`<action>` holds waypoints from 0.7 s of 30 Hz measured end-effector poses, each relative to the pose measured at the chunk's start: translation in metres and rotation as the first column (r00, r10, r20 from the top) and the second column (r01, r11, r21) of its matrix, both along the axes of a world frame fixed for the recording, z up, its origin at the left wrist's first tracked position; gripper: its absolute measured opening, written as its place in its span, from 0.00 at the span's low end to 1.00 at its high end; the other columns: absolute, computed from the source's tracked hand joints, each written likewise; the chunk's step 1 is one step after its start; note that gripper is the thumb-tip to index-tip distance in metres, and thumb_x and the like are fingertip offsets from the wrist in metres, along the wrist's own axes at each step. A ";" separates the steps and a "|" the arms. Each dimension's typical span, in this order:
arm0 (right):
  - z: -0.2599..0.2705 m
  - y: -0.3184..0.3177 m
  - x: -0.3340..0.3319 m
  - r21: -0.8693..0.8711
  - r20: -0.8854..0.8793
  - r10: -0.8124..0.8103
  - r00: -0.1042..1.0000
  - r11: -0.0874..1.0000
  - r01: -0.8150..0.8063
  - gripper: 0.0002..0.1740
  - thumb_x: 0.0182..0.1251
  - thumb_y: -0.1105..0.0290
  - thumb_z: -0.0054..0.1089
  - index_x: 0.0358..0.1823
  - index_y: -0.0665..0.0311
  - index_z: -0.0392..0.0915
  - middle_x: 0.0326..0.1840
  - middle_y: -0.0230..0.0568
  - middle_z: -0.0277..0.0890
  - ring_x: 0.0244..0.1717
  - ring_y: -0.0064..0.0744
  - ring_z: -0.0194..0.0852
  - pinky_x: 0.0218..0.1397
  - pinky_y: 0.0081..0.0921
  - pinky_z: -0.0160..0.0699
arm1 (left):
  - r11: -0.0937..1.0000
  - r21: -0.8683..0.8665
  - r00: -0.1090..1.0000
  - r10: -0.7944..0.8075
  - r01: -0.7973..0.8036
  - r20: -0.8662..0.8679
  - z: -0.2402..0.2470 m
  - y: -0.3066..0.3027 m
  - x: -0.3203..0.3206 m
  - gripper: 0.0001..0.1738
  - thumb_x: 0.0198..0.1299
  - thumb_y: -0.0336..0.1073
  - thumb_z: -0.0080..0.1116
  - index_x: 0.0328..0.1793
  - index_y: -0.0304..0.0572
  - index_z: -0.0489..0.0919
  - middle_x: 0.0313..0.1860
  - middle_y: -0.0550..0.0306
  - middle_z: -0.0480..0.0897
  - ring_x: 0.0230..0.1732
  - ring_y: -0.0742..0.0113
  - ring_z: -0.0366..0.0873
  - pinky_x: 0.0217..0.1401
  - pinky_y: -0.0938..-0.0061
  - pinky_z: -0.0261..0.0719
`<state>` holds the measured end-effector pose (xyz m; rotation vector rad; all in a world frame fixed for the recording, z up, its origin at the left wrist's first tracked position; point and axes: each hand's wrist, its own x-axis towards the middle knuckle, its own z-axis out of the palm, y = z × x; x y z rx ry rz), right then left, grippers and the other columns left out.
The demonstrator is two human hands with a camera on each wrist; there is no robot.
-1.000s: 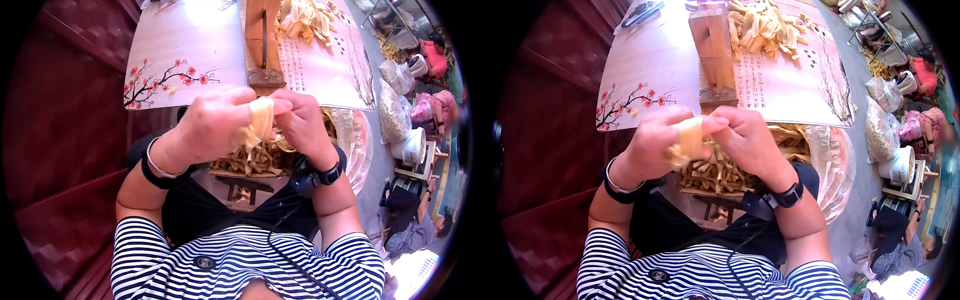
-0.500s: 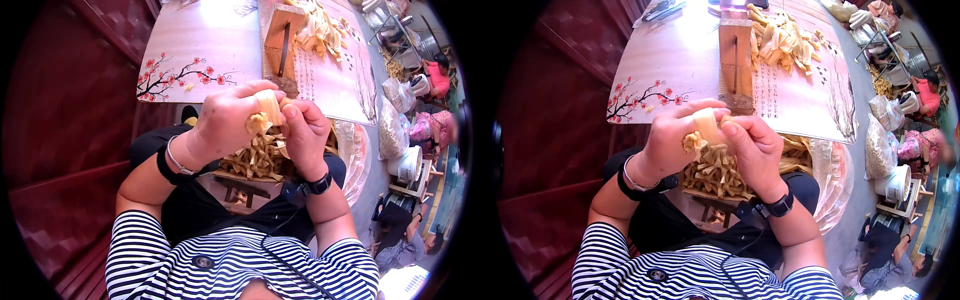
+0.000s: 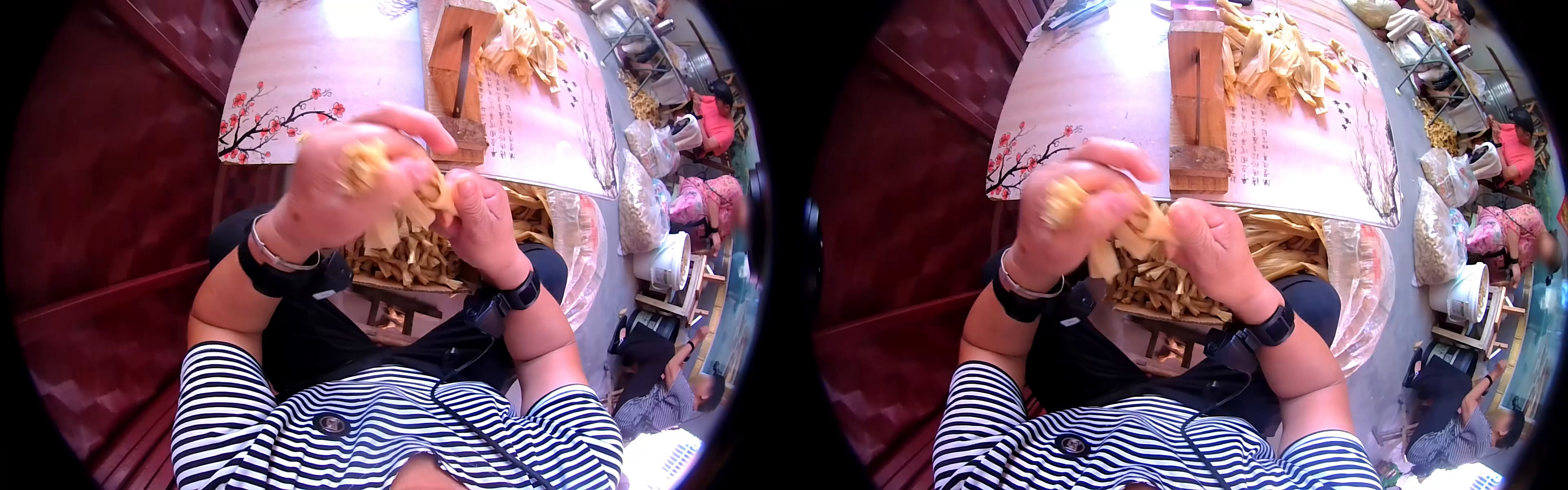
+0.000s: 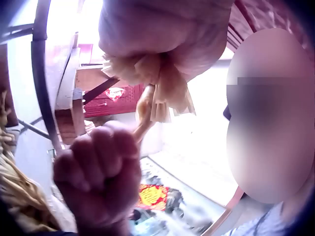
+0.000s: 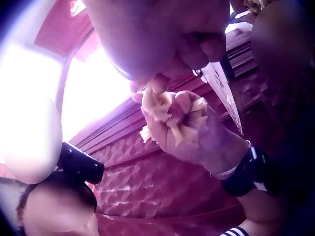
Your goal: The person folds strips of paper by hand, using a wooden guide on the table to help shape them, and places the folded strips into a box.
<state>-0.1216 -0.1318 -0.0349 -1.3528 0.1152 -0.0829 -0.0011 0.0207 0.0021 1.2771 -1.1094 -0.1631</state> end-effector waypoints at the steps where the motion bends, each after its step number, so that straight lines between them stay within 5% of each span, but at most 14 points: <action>1: -0.004 -0.001 -0.001 0.126 0.023 0.045 0.999 0.991 -0.048 0.24 0.76 0.51 0.46 0.25 0.61 0.71 0.19 0.25 0.65 0.20 0.15 0.57 0.23 0.17 0.56 | 1.000 0.006 0.992 0.022 -0.022 -0.123 0.004 0.003 0.001 0.07 0.57 0.26 0.53 0.30 0.29 0.79 0.43 0.48 0.82 0.28 0.72 0.78 0.33 0.81 0.75; 3: -0.002 0.000 0.000 0.286 0.074 0.097 0.993 0.951 -0.114 0.26 0.73 0.46 0.47 0.26 0.60 0.69 0.17 0.25 0.60 0.18 0.16 0.54 0.22 0.17 0.52 | 0.998 0.026 0.931 0.068 -0.063 -0.360 0.010 0.010 0.000 0.10 0.59 0.27 0.50 0.29 0.28 0.79 0.43 0.48 0.82 0.26 0.77 0.74 0.31 0.84 0.71; 7: 0.002 -0.012 0.001 0.324 -0.018 0.147 0.989 0.936 -0.133 0.22 0.75 0.51 0.47 0.28 0.61 0.71 0.19 0.23 0.63 0.18 0.13 0.53 0.21 0.16 0.50 | 0.983 0.160 0.948 0.131 -0.087 -0.289 0.001 0.008 0.006 0.18 0.65 0.43 0.58 0.44 0.29 0.81 0.36 0.55 0.83 0.24 0.82 0.70 0.27 0.87 0.68; 8: 0.004 -0.012 0.002 0.284 -0.046 0.124 0.991 0.953 -0.106 0.22 0.75 0.52 0.48 0.28 0.61 0.72 0.19 0.23 0.63 0.19 0.13 0.53 0.21 0.15 0.50 | 0.991 0.133 0.952 0.055 -0.015 -0.302 -0.005 0.008 0.010 0.24 0.63 0.48 0.61 0.50 0.31 0.80 0.34 0.58 0.83 0.23 0.82 0.69 0.25 0.88 0.67; 11: 0.015 -0.010 0.004 0.141 -0.125 0.097 0.987 0.987 -0.079 0.20 0.74 0.54 0.50 0.28 0.61 0.74 0.19 0.22 0.63 0.20 0.11 0.53 0.22 0.14 0.50 | 0.953 0.098 0.832 -0.198 0.287 -0.519 -0.004 0.001 0.001 0.19 0.62 0.43 0.63 0.49 0.32 0.80 0.32 0.59 0.83 0.22 0.82 0.69 0.24 0.87 0.67; 15: 0.027 -0.017 0.002 -0.047 -0.212 0.072 0.975 0.995 -0.084 0.18 0.72 0.57 0.55 0.30 0.63 0.78 0.22 0.21 0.67 0.24 0.10 0.57 0.26 0.12 0.55 | 0.965 0.186 0.770 -0.023 0.183 -0.637 -0.004 0.000 -0.003 0.03 0.60 0.26 0.59 0.40 0.36 0.80 0.26 0.63 0.80 0.21 0.83 0.70 0.25 0.87 0.68; 16: 0.033 -0.019 0.002 -0.152 -0.187 0.014 0.982 0.987 -0.043 0.16 0.72 0.58 0.56 0.32 0.64 0.79 0.23 0.21 0.68 0.25 0.09 0.59 0.27 0.12 0.57 | 0.943 0.293 0.846 0.022 0.160 -0.533 -0.004 0.001 0.000 0.05 0.57 0.27 0.60 0.40 0.39 0.81 0.28 0.64 0.81 0.32 0.79 0.78 0.34 0.85 0.76; 18: 0.037 -0.022 0.004 -0.251 -0.160 -0.146 0.976 0.962 0.103 0.12 0.69 0.63 0.60 0.39 0.66 0.81 0.26 0.21 0.72 0.28 0.10 0.64 0.30 0.11 0.62 | 0.969 0.244 0.889 0.081 0.035 -0.450 -0.003 -0.006 0.000 0.04 0.58 0.27 0.60 0.40 0.39 0.81 0.28 0.65 0.80 0.30 0.81 0.77 0.32 0.85 0.75; 21: 0.030 -0.033 0.019 -0.387 0.172 -0.362 0.916 0.831 0.400 0.07 0.66 0.71 0.63 0.40 0.68 0.82 0.28 0.22 0.74 0.29 0.12 0.68 0.31 0.13 0.68 | 0.966 0.223 0.900 0.209 -0.130 -0.383 -0.003 -0.022 0.002 0.04 0.59 0.29 0.61 0.39 0.38 0.81 0.26 0.67 0.79 0.27 0.82 0.74 0.30 0.84 0.73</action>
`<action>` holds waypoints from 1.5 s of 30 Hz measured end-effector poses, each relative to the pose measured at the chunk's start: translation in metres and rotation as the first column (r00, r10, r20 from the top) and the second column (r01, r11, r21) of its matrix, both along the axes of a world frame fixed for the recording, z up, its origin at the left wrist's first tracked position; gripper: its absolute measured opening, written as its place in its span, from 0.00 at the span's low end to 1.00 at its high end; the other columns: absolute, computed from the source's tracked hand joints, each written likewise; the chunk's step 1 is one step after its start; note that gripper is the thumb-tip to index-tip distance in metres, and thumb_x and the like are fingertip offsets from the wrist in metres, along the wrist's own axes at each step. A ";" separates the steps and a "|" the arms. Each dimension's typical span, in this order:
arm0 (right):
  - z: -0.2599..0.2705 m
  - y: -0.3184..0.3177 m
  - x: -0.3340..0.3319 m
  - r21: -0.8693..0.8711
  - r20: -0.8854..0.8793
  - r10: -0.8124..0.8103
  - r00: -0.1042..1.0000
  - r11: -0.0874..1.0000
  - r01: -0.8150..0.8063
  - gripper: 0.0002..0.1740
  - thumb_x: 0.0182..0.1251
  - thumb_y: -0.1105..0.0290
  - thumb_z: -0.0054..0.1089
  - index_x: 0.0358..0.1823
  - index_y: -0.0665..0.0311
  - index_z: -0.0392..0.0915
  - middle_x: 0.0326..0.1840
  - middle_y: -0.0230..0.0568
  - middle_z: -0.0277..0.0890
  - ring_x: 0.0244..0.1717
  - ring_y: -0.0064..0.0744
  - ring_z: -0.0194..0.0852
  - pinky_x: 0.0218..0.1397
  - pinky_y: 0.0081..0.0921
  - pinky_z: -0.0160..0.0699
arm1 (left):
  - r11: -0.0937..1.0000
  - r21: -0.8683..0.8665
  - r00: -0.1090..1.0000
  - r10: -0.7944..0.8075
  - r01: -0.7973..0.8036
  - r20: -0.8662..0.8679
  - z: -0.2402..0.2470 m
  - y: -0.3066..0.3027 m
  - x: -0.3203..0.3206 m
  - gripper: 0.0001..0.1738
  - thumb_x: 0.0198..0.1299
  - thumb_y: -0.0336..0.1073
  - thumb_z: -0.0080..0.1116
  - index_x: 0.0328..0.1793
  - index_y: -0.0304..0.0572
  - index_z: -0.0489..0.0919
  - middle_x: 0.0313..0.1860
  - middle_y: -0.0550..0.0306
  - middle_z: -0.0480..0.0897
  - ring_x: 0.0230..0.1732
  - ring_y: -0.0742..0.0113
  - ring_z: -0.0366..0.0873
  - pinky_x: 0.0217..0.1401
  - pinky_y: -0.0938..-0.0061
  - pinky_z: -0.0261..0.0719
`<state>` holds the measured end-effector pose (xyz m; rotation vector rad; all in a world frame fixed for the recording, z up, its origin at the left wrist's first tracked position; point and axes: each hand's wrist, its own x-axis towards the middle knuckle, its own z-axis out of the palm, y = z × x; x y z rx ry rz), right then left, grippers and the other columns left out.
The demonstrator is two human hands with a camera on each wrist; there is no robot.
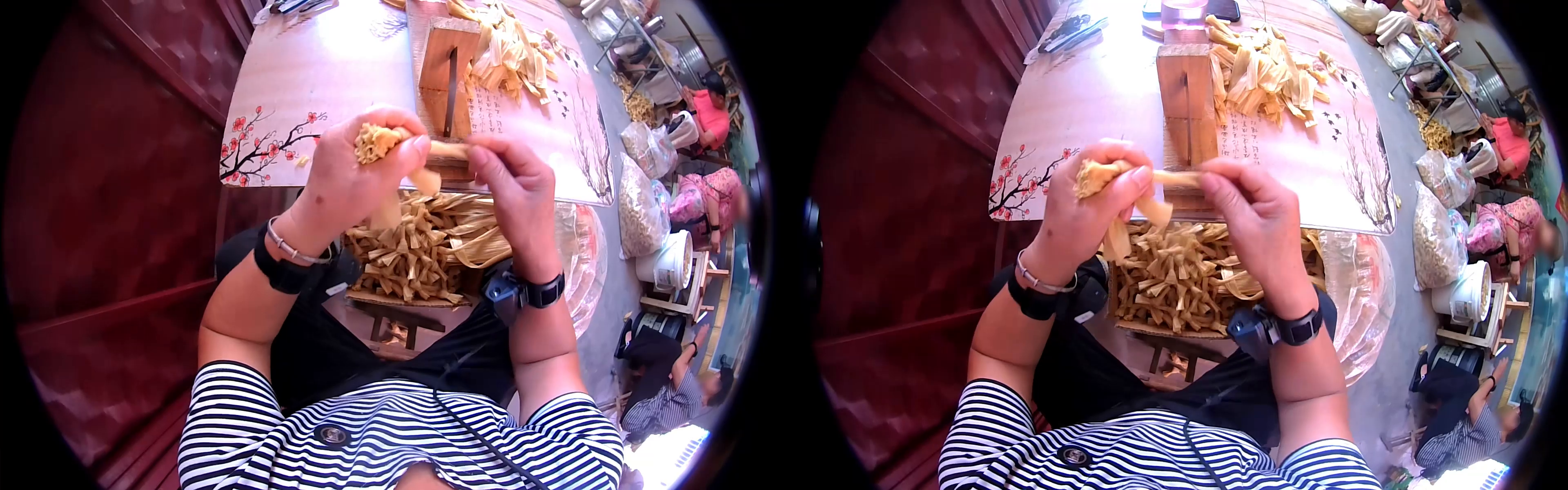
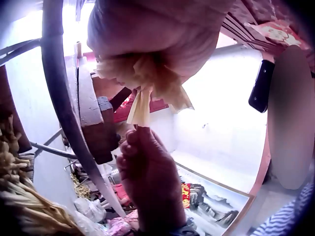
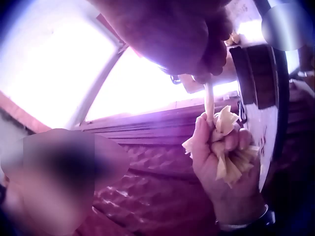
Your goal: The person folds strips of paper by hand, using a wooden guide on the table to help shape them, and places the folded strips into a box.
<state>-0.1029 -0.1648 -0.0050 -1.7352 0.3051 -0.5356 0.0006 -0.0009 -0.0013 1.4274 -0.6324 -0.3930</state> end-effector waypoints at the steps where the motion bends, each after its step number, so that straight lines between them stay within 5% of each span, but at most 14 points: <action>1: 0.003 -0.003 0.003 0.014 -0.052 -0.034 0.998 0.999 0.034 0.07 0.65 0.72 0.64 0.41 0.69 0.81 0.30 0.27 0.77 0.29 0.16 0.70 0.32 0.17 0.72 | 1.000 0.001 1.000 0.027 -0.028 0.014 -0.005 -0.007 0.003 0.04 0.59 0.29 0.62 0.39 0.39 0.81 0.26 0.67 0.79 0.27 0.83 0.74 0.30 0.84 0.73; 5: -0.016 -0.021 0.029 -0.395 0.128 -0.111 0.985 0.906 0.154 0.06 0.62 0.73 0.64 0.39 0.67 0.82 0.28 0.40 0.79 0.27 0.26 0.75 0.33 0.21 0.73 | 0.992 0.096 0.996 0.077 -0.082 0.048 -0.015 -0.025 0.016 0.06 0.60 0.29 0.60 0.42 0.37 0.81 0.28 0.66 0.79 0.26 0.83 0.72 0.30 0.85 0.71; 8: -0.019 -0.025 0.036 -0.490 -0.058 -0.194 0.979 0.860 0.141 0.07 0.62 0.70 0.65 0.36 0.66 0.83 0.26 0.40 0.78 0.26 0.29 0.76 0.32 0.23 0.74 | 0.971 0.179 0.982 0.135 -0.158 0.134 -0.025 -0.033 0.019 0.06 0.60 0.31 0.61 0.40 0.38 0.81 0.28 0.69 0.78 0.28 0.84 0.72 0.31 0.85 0.70; 13: -0.020 -0.037 0.026 -0.305 -0.061 -0.239 0.969 0.929 0.210 0.07 0.66 0.70 0.62 0.37 0.68 0.83 0.27 0.34 0.79 0.28 0.19 0.74 0.32 0.19 0.73 | 0.983 0.074 0.984 0.160 -0.166 0.082 -0.027 -0.023 0.020 0.06 0.59 0.32 0.62 0.39 0.38 0.81 0.28 0.67 0.79 0.29 0.83 0.74 0.32 0.85 0.72; 16: -0.022 -0.046 0.029 -0.170 0.084 -0.245 0.966 0.952 0.256 0.10 0.68 0.71 0.60 0.45 0.70 0.81 0.30 0.33 0.79 0.29 0.18 0.74 0.32 0.18 0.73 | 0.923 0.135 0.933 -0.355 0.359 -0.055 -0.008 0.009 0.021 0.07 0.57 0.32 0.63 0.40 0.39 0.81 0.28 0.60 0.83 0.30 0.75 0.80 0.35 0.79 0.80; 18: -0.007 -0.053 0.036 0.158 0.146 -0.238 0.960 0.964 0.215 0.27 0.71 0.73 0.55 0.68 0.73 0.59 0.54 0.49 0.76 0.47 0.27 0.78 0.45 0.22 0.78 | 0.790 0.148 0.790 -0.609 0.595 0.078 -0.014 0.011 0.014 0.09 0.56 0.36 0.67 0.38 0.40 0.81 0.31 0.57 0.84 0.32 0.68 0.82 0.36 0.77 0.80; 20: -0.015 -0.064 0.043 0.113 0.187 -0.286 0.940 0.956 0.269 0.31 0.70 0.73 0.54 0.70 0.73 0.54 0.59 0.52 0.72 0.54 0.32 0.76 0.53 0.24 0.76 | 0.759 0.337 0.701 -0.647 0.557 0.300 -0.018 0.009 0.004 0.10 0.54 0.35 0.69 0.38 0.39 0.81 0.29 0.56 0.82 0.30 0.66 0.80 0.34 0.75 0.77; 23: -0.025 -0.050 0.027 -0.196 0.034 -0.195 0.980 0.960 0.198 0.25 0.69 0.71 0.56 0.65 0.70 0.64 0.52 0.49 0.76 0.50 0.30 0.77 0.52 0.23 0.77 | 0.601 0.354 0.585 -0.794 0.717 0.163 -0.025 0.009 -0.002 0.13 0.53 0.39 0.69 0.39 0.40 0.81 0.29 0.51 0.82 0.30 0.57 0.81 0.37 0.70 0.78; 27: -0.027 -0.020 0.007 -0.384 0.136 -0.036 0.990 0.919 0.086 0.14 0.62 0.71 0.66 0.46 0.72 0.80 0.41 0.42 0.80 0.35 0.26 0.80 0.39 0.21 0.79 | 0.471 0.785 0.602 -0.782 0.403 0.161 -0.035 -0.002 -0.011 0.19 0.51 0.44 0.68 0.45 0.42 0.80 0.32 0.43 0.82 0.37 0.46 0.81 0.42 0.59 0.78; 33: -0.034 -0.015 0.005 -0.466 0.085 0.003 0.996 0.884 0.037 0.14 0.60 0.72 0.67 0.46 0.70 0.81 0.40 0.41 0.81 0.32 0.25 0.78 0.37 0.20 0.77 | 0.605 0.779 0.531 -0.720 0.166 0.446 -0.089 -0.002 -0.011 0.39 0.44 0.42 0.69 0.66 0.44 0.71 0.58 0.46 0.76 0.60 0.46 0.72 0.64 0.60 0.69; 38: -0.042 -0.016 0.001 -0.483 0.302 -0.098 0.948 0.842 0.241 0.09 0.64 0.76 0.62 0.45 0.69 0.80 0.40 0.39 0.81 0.34 0.22 0.77 0.40 0.18 0.76 | 0.536 0.826 0.598 -0.724 0.174 0.344 -0.086 -0.001 -0.003 0.31 0.52 0.36 0.64 0.64 0.39 0.71 0.51 0.44 0.79 0.53 0.47 0.78 0.55 0.60 0.76; 40: -0.039 -0.013 -0.017 -0.173 0.350 -0.208 0.913 0.944 0.282 0.06 0.67 0.78 0.57 0.44 0.69 0.78 0.37 0.36 0.80 0.35 0.20 0.77 0.40 0.16 0.75 | 0.566 0.812 0.551 -0.726 0.141 0.411 -0.090 0.004 0.000 0.25 0.53 0.35 0.60 0.59 0.39 0.74 0.46 0.43 0.81 0.49 0.46 0.79 0.52 0.59 0.77; 43: -0.035 -0.005 -0.056 -0.286 -0.135 -0.045 0.990 0.958 0.005 0.06 0.65 0.74 0.56 0.39 0.68 0.80 0.31 0.37 0.81 0.33 0.22 0.78 0.37 0.20 0.76 | 0.457 0.877 0.529 -0.786 0.146 0.321 -0.091 0.004 0.000 0.17 0.54 0.33 0.57 0.51 0.38 0.77 0.39 0.42 0.82 0.45 0.45 0.80 0.48 0.57 0.78; 45: -0.057 -0.004 -0.058 -0.591 -0.526 0.065 0.848 0.689 -0.419 0.09 0.64 0.71 0.58 0.42 0.66 0.81 0.32 0.45 0.82 0.30 0.33 0.81 0.36 0.26 0.77 | 0.461 0.876 0.500 -0.797 0.143 0.338 -0.090 0.005 -0.002 0.14 0.54 0.31 0.56 0.48 0.37 0.78 0.36 0.41 0.82 0.43 0.44 0.80 0.46 0.57 0.78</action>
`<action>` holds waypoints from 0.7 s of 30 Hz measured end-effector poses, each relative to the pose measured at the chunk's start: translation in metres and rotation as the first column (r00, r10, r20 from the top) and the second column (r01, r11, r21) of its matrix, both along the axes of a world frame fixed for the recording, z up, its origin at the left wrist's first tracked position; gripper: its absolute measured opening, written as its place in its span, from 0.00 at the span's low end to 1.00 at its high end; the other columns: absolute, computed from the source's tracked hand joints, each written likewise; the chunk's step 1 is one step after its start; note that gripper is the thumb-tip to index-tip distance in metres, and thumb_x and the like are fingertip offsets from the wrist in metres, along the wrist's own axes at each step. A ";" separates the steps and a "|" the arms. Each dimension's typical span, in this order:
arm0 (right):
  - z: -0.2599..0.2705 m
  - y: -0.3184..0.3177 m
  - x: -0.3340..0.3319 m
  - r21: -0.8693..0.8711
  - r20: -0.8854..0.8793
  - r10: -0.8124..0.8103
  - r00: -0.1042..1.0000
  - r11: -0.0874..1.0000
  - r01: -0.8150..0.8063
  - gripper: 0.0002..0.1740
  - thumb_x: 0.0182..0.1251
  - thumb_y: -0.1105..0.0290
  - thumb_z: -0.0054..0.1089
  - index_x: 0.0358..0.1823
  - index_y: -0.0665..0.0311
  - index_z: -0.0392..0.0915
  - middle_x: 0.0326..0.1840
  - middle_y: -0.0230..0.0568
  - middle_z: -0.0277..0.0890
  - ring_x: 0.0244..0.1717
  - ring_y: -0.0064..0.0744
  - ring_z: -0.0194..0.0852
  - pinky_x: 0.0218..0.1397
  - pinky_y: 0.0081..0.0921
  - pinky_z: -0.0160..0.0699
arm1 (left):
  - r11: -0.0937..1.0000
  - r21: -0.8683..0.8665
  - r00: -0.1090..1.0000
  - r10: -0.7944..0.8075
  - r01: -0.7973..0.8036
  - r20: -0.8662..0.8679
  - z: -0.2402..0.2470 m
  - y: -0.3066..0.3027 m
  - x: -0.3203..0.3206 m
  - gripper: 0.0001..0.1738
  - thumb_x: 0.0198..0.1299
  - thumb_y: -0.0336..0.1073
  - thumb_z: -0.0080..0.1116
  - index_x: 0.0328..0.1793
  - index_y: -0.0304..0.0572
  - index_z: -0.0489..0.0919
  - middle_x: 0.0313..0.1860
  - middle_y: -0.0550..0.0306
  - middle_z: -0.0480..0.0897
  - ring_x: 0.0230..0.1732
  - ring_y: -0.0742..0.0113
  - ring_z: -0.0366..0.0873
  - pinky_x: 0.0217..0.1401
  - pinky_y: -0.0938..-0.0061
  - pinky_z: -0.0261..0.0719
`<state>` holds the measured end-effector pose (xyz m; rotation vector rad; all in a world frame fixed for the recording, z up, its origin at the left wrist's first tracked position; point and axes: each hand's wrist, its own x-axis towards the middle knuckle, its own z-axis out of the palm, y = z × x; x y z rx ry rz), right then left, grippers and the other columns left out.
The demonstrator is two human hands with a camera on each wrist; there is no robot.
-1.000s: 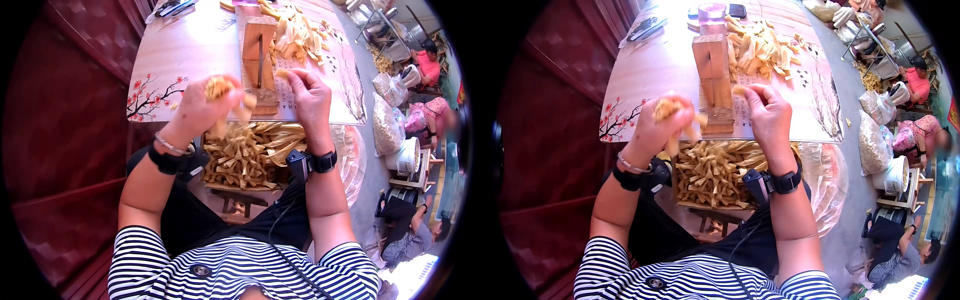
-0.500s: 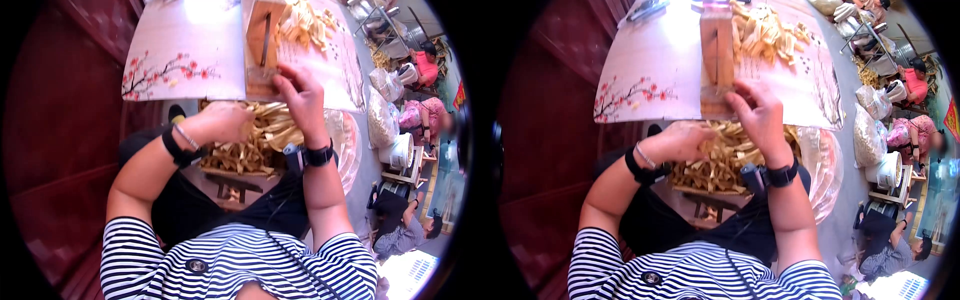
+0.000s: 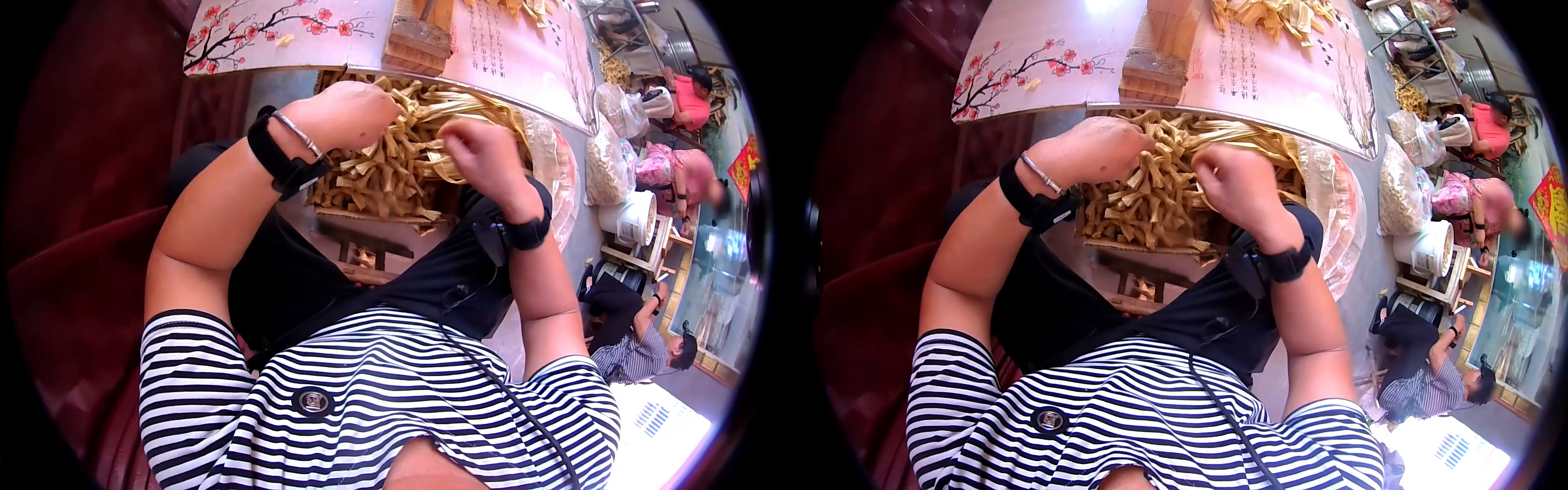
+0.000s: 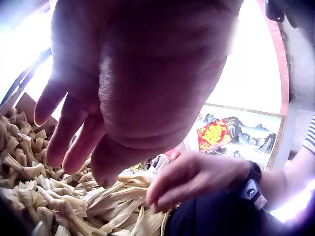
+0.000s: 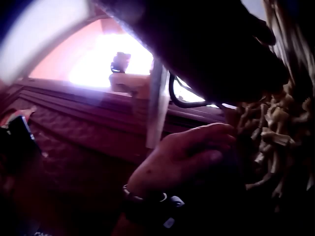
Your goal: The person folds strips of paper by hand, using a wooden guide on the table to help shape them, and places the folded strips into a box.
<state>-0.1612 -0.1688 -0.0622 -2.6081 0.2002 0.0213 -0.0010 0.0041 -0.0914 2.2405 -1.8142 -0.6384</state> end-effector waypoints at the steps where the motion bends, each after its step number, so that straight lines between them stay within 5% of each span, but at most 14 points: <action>1: -0.020 -0.007 -0.002 -0.056 -0.227 0.034 0.973 0.997 -0.047 0.10 0.62 0.69 0.59 0.43 0.63 0.81 0.35 0.50 0.82 0.36 0.43 0.83 0.41 0.32 0.79 | 1.000 -0.004 1.000 -0.015 0.015 0.010 0.000 0.000 -0.002 0.13 0.54 0.30 0.55 0.46 0.37 0.78 0.34 0.41 0.82 0.42 0.44 0.81 0.44 0.56 0.77; 3: -0.070 -0.027 -0.001 -0.297 -0.495 0.097 0.864 0.915 -0.273 0.14 0.56 0.68 0.62 0.44 0.61 0.80 0.41 0.49 0.81 0.47 0.48 0.80 0.48 0.37 0.79 | 0.999 -0.042 0.999 -0.032 0.032 -0.001 -0.005 -0.001 -0.005 0.14 0.52 0.31 0.56 0.46 0.36 0.78 0.34 0.39 0.82 0.42 0.43 0.80 0.45 0.55 0.77; 5: -0.085 -0.020 0.009 -0.349 -0.643 0.107 0.759 0.840 -0.414 0.14 0.56 0.67 0.59 0.44 0.59 0.80 0.44 0.47 0.80 0.50 0.46 0.79 0.51 0.39 0.77 | 0.994 -0.093 0.998 -0.057 0.055 -0.016 -0.008 -0.001 -0.007 0.14 0.52 0.31 0.56 0.46 0.35 0.78 0.34 0.39 0.82 0.42 0.43 0.80 0.46 0.54 0.76; 8: -0.103 -0.008 -0.004 -0.490 -0.549 0.142 0.824 0.744 -0.454 0.10 0.56 0.67 0.58 0.37 0.58 0.84 0.44 0.44 0.83 0.49 0.40 0.81 0.52 0.38 0.74 | 0.994 -0.098 0.997 -0.057 0.052 -0.051 -0.022 0.003 -0.009 0.16 0.52 0.34 0.57 0.47 0.35 0.77 0.34 0.38 0.82 0.42 0.42 0.80 0.47 0.53 0.75; 11: -0.094 -0.012 0.003 -0.360 -0.654 0.056 0.755 0.854 -0.375 0.11 0.56 0.65 0.60 0.36 0.63 0.83 0.39 0.48 0.83 0.44 0.47 0.82 0.48 0.41 0.77 | 0.995 -0.063 0.996 -0.075 0.071 -0.055 -0.027 0.011 -0.006 0.21 0.51 0.35 0.57 0.53 0.37 0.77 0.35 0.39 0.82 0.42 0.41 0.79 0.47 0.54 0.75; 14: -0.057 -0.011 -0.004 -0.113 -0.464 0.148 0.873 0.968 -0.224 0.15 0.58 0.62 0.61 0.36 0.67 0.81 0.38 0.52 0.82 0.43 0.52 0.80 0.45 0.42 0.77 | 0.992 -0.111 0.990 -0.071 0.058 -0.122 -0.033 0.012 -0.009 0.29 0.52 0.39 0.60 0.63 0.39 0.73 0.37 0.39 0.82 0.43 0.42 0.80 0.47 0.56 0.76; 16: -0.007 -0.003 -0.006 0.171 -0.387 0.117 0.915 0.984 -0.053 0.16 0.63 0.60 0.63 0.39 0.69 0.81 0.31 0.45 0.81 0.36 0.33 0.80 0.40 0.32 0.78 | 0.934 -0.354 0.969 -0.131 0.050 -0.207 -0.027 0.008 -0.017 0.33 0.53 0.43 0.63 0.65 0.40 0.71 0.39 0.40 0.82 0.45 0.43 0.80 0.48 0.57 0.76; 18: 0.038 0.008 -0.009 0.467 -0.248 0.112 0.962 0.884 0.017 0.14 0.66 0.63 0.63 0.39 0.70 0.81 0.29 0.35 0.79 0.33 0.19 0.75 0.37 0.22 0.75 | 0.844 -0.534 0.913 -0.255 0.050 -0.317 -0.013 0.001 -0.029 0.30 0.57 0.48 0.64 0.61 0.37 0.74 0.38 0.45 0.83 0.45 0.51 0.81 0.48 0.61 0.77; 19: 0.063 0.018 -0.011 0.586 -0.144 0.075 0.987 0.810 0.024 0.13 0.67 0.65 0.63 0.40 0.71 0.80 0.28 0.30 0.77 0.32 0.14 0.71 0.35 0.18 0.73 | 0.890 -0.456 0.864 -0.233 0.005 -0.446 0.001 -0.002 -0.036 0.26 0.59 0.48 0.63 0.57 0.38 0.76 0.37 0.46 0.83 0.43 0.54 0.81 0.48 0.63 0.77; 21: 0.102 0.026 -0.014 0.470 0.000 0.088 0.996 0.879 -0.078 0.11 0.67 0.68 0.62 0.40 0.71 0.80 0.28 0.28 0.77 0.30 0.12 0.69 0.32 0.14 0.70 | 0.961 -0.273 0.728 -0.154 -0.047 -0.668 0.031 -0.005 -0.049 0.20 0.62 0.47 0.61 0.51 0.38 0.79 0.33 0.49 0.83 0.41 0.62 0.82 0.48 0.67 0.78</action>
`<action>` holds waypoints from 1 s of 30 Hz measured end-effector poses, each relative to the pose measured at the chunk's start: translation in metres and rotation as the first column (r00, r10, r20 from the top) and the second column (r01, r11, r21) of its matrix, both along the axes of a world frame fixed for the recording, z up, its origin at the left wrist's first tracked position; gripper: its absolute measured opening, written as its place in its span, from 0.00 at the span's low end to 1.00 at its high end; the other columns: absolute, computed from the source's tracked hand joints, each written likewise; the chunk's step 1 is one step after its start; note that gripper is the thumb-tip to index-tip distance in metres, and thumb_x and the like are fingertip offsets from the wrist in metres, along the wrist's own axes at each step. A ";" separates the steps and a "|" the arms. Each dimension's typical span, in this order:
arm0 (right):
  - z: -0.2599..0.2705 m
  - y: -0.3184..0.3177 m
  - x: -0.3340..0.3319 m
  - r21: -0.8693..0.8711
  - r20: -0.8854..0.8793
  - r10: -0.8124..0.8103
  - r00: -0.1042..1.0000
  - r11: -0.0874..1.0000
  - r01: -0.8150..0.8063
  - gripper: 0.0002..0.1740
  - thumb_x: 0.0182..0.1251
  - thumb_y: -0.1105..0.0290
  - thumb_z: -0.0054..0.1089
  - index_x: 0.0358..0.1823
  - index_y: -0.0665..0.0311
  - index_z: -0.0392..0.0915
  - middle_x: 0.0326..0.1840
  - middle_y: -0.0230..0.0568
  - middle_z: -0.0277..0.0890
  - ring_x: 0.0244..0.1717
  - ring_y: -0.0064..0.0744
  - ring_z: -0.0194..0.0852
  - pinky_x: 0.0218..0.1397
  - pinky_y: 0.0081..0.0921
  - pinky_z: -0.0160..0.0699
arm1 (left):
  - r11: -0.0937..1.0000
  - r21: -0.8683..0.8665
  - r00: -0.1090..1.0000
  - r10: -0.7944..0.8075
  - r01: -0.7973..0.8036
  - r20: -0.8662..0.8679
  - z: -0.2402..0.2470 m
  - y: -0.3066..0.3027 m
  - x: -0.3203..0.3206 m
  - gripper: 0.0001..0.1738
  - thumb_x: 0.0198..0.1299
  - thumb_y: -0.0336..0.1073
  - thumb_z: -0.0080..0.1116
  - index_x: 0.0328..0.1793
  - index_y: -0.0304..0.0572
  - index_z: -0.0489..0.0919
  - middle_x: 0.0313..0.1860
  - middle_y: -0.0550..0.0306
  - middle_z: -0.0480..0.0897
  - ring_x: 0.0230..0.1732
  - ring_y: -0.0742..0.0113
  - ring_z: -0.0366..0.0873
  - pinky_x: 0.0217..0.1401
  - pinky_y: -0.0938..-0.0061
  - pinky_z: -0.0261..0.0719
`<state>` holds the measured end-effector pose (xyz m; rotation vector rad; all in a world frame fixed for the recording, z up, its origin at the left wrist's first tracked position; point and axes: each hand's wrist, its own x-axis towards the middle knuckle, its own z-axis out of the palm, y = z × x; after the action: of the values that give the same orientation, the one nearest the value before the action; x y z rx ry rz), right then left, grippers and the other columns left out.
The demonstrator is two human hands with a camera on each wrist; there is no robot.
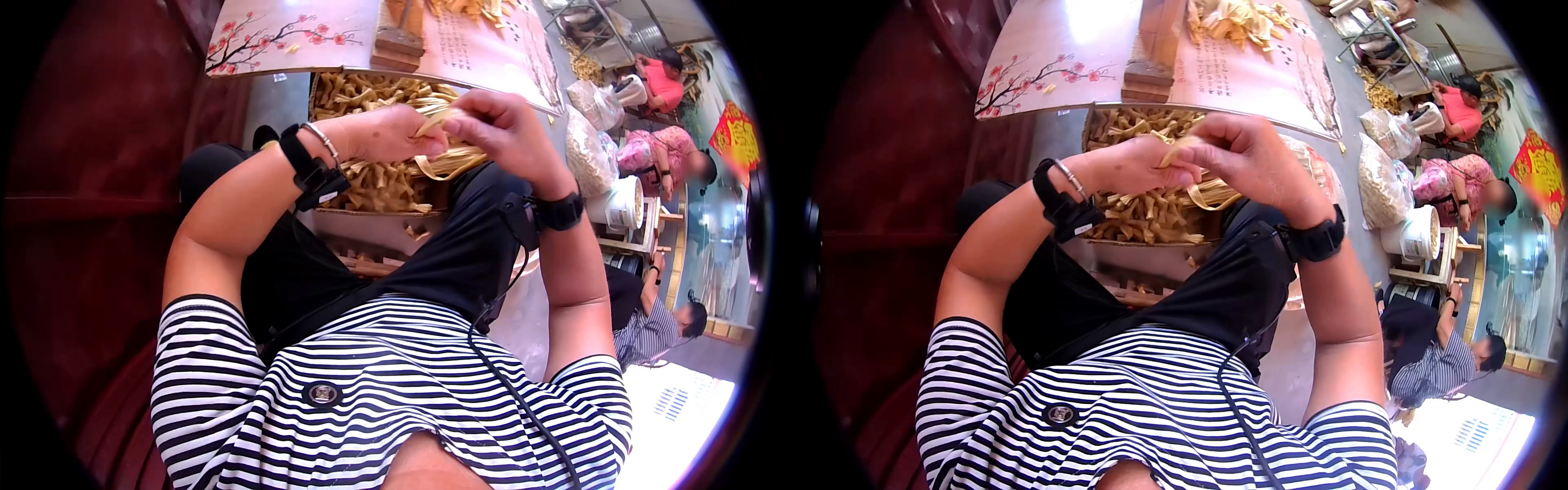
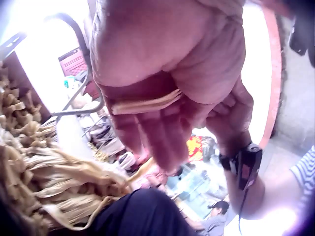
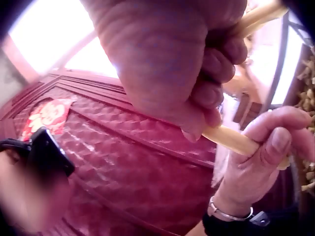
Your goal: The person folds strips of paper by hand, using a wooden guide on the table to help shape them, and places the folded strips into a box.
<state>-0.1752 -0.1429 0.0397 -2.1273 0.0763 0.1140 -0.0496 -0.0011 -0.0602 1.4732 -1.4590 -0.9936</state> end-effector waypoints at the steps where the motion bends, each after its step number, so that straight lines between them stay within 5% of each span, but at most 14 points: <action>1: 0.015 0.004 -0.002 0.054 0.066 -0.012 0.998 0.998 0.009 0.10 0.66 0.69 0.63 0.39 0.71 0.81 0.28 0.28 0.77 0.30 0.12 0.70 0.32 0.14 0.70 | 0.999 -0.039 0.978 0.019 -0.028 -0.208 0.011 0.001 -0.004 0.14 0.66 0.43 0.58 0.46 0.40 0.81 0.28 0.58 0.82 0.32 0.72 0.79 0.40 0.74 0.78; 2: 0.031 0.011 -0.005 0.110 0.130 -0.027 0.991 0.994 0.013 0.09 0.66 0.70 0.63 0.38 0.71 0.81 0.28 0.28 0.78 0.30 0.12 0.70 0.32 0.14 0.70 | 1.000 -0.009 0.920 0.024 -0.030 -0.392 0.025 0.005 -0.003 0.12 0.64 0.42 0.61 0.44 0.42 0.82 0.25 0.65 0.80 0.27 0.78 0.76 0.32 0.80 0.75; 5: 0.082 0.034 -0.009 0.112 0.434 -0.014 0.901 0.993 -0.038 0.12 0.64 0.66 0.65 0.40 0.70 0.80 0.32 0.30 0.79 0.32 0.13 0.72 0.36 0.13 0.71 | 0.926 -0.313 0.965 0.146 -0.210 -0.218 0.081 0.028 -0.006 0.12 0.59 0.41 0.66 0.42 0.41 0.82 0.24 0.66 0.79 0.28 0.82 0.75 0.30 0.83 0.72; 9: 0.091 0.058 0.030 0.207 0.880 -0.063 0.471 0.943 -0.260 0.14 0.67 0.61 0.60 0.38 0.68 0.78 0.29 0.29 0.77 0.28 0.11 0.70 0.30 0.11 0.66 | 0.688 -0.664 0.953 0.267 -0.293 -0.144 0.130 0.083 0.009 0.14 0.59 0.40 0.66 0.45 0.37 0.82 0.29 0.63 0.82 0.28 0.82 0.77 0.29 0.85 0.74; 11: 0.112 0.053 0.038 0.108 0.771 0.061 0.634 0.969 -0.224 0.17 0.64 0.60 0.64 0.41 0.68 0.79 0.29 0.33 0.79 0.29 0.16 0.74 0.32 0.13 0.71 | 0.638 -0.642 0.856 0.513 -0.425 -0.057 0.135 0.096 0.020 0.16 0.58 0.39 0.67 0.47 0.37 0.82 0.31 0.62 0.85 0.28 0.81 0.78 0.29 0.85 0.76; 13: 0.111 0.048 0.048 0.042 0.502 0.104 0.859 0.989 -0.145 0.19 0.62 0.58 0.67 0.43 0.69 0.80 0.29 0.37 0.80 0.29 0.21 0.78 0.34 0.15 0.76 | 0.497 -0.646 0.560 0.819 -0.579 0.127 0.144 0.091 0.021 0.13 0.57 0.36 0.67 0.47 0.40 0.83 0.31 0.61 0.85 0.27 0.78 0.79 0.29 0.82 0.76; 14: 0.093 0.040 0.061 0.023 0.511 0.179 0.841 0.975 -0.221 0.14 0.63 0.63 0.66 0.40 0.68 0.82 0.32 0.36 0.81 0.33 0.19 0.78 0.37 0.14 0.76 | 0.470 -0.752 0.500 0.838 -0.462 0.217 0.139 0.085 0.027 0.13 0.56 0.35 0.67 0.47 0.42 0.83 0.30 0.60 0.84 0.26 0.75 0.79 0.29 0.80 0.76; 16: 0.078 0.047 0.048 0.494 0.146 -0.050 0.988 0.869 -0.029 0.17 0.64 0.59 0.65 0.41 0.67 0.81 0.29 0.33 0.79 0.31 0.19 0.76 0.37 0.14 0.74 | 0.434 -0.882 0.333 0.872 -0.186 0.359 0.119 0.071 0.037 0.12 0.54 0.32 0.67 0.46 0.44 0.83 0.28 0.57 0.83 0.25 0.68 0.78 0.29 0.76 0.76; 18: 0.046 0.044 0.051 0.093 0.382 -0.159 0.910 0.987 0.134 0.17 0.64 0.59 0.66 0.40 0.68 0.80 0.27 0.29 0.76 0.30 0.15 0.71 0.35 0.13 0.70 | 0.528 -0.819 0.400 0.816 -0.225 0.416 0.121 0.056 0.027 0.14 0.51 0.30 0.67 0.45 0.45 0.82 0.30 0.51 0.81 0.26 0.59 0.78 0.31 0.71 0.76; 22: 0.028 0.020 0.044 0.108 0.396 -0.205 0.895 0.978 0.176 0.10 0.63 0.69 0.66 0.39 0.69 0.81 0.30 0.29 0.78 0.31 0.13 0.70 0.34 0.13 0.68 | 0.749 -0.586 0.629 0.624 -0.310 0.464 0.124 0.043 0.026 0.15 0.50 0.32 0.68 0.46 0.47 0.81 0.35 0.51 0.81 0.28 0.62 0.79 0.35 0.74 0.76; 23: 0.025 0.013 0.044 0.060 0.429 -0.208 0.879 0.978 0.202 0.08 0.63 0.71 0.66 0.38 0.69 0.81 0.31 0.29 0.78 0.31 0.14 0.70 0.34 0.13 0.68 | 0.793 -0.506 0.713 0.568 -0.340 0.411 0.120 0.044 0.028 0.14 0.59 0.38 0.62 0.50 0.44 0.81 0.36 0.51 0.83 0.29 0.69 0.79 0.36 0.77 0.77; 26: 0.018 0.002 0.047 -0.097 0.630 -0.066 0.774 0.982 0.163 0.06 0.61 0.76 0.66 0.38 0.69 0.81 0.30 0.29 0.78 0.32 0.15 0.72 0.35 0.15 0.70 | 0.882 -0.209 0.890 0.360 -0.422 -0.281 0.108 0.036 0.043 0.19 0.69 0.44 0.51 0.56 0.37 0.78 0.39 0.52 0.84 0.32 0.74 0.80 0.36 0.81 0.77; 27: 0.015 0.002 0.051 -0.073 0.671 -0.056 0.739 0.987 0.141 0.05 0.58 0.77 0.67 0.36 0.68 0.82 0.27 0.32 0.78 0.30 0.18 0.73 0.33 0.16 0.71 | 0.889 -0.127 0.857 0.374 -0.440 -0.354 0.105 0.033 0.038 0.23 0.73 0.45 0.40 0.54 0.32 0.77 0.33 0.52 0.83 0.25 0.76 0.77 0.29 0.85 0.73; 30: 0.008 -0.007 0.069 -0.197 0.734 0.123 0.668 0.980 0.037 0.05 0.56 0.78 0.68 0.34 0.67 0.82 0.25 0.35 0.77 0.27 0.23 0.74 0.30 0.18 0.72 | 0.929 -0.070 0.875 0.314 -0.363 -0.367 0.073 0.024 0.041 0.20 0.72 0.42 0.39 0.49 0.34 0.77 0.25 0.56 0.80 0.17 0.78 0.70 0.21 0.86 0.66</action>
<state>-0.1060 -0.1498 0.0476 -2.2120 -0.4745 -0.7826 -0.0089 0.0228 0.0129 1.3137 -0.9505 -0.8633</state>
